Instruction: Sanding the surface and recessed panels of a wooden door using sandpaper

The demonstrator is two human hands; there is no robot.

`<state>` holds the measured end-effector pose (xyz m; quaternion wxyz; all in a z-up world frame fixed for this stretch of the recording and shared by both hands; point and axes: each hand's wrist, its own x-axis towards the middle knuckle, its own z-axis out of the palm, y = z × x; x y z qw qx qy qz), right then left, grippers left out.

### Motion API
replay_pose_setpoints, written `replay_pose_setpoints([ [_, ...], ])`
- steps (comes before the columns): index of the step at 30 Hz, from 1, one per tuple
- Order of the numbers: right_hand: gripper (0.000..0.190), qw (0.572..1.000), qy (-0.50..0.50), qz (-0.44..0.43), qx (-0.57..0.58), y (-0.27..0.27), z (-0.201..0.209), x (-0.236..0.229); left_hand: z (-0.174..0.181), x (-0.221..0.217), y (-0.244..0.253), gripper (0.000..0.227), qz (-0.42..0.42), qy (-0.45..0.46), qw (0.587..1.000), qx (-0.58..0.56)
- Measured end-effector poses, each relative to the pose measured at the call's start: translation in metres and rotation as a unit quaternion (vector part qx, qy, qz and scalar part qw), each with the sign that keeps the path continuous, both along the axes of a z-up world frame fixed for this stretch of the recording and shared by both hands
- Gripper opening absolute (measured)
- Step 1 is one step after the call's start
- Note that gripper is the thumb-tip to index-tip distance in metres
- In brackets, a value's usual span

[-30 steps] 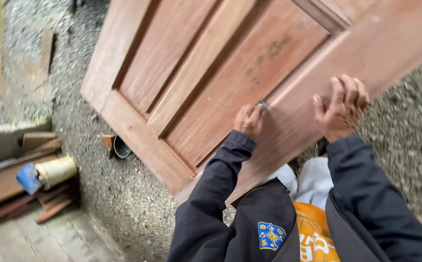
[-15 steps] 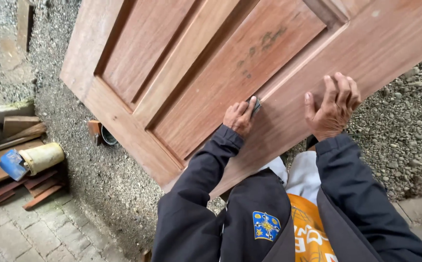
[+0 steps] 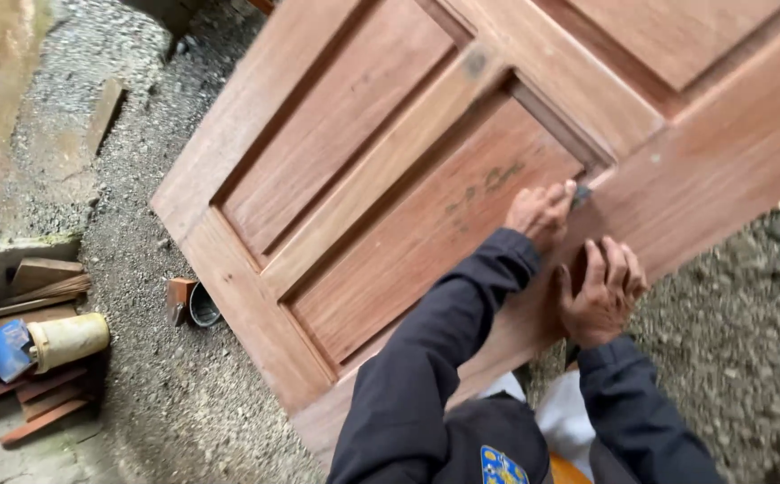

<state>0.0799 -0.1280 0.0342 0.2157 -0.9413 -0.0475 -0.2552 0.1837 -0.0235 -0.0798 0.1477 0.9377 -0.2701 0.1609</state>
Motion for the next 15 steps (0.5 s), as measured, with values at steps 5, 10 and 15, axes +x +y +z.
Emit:
replay_pose_setpoints([
  [5, 0.045, 0.999, 0.033, 0.005, 0.014, -0.003, -0.001, -0.003, 0.015, -0.055, 0.066, 0.058, -0.049, 0.075, 0.996, 0.008],
  [10, 0.044, 0.999, 0.025, -0.008, 0.018, -0.002, -0.006, 0.001, 0.025, -0.053, 0.066, 0.046, -0.008, 0.089, 0.996, 0.026],
  [15, 0.045, 1.0, 0.022, -0.011, 0.006, -0.002, -0.01, 0.0, -0.02, 0.014, -0.009, 0.049, 0.004, 0.079, 0.997, 0.02],
])
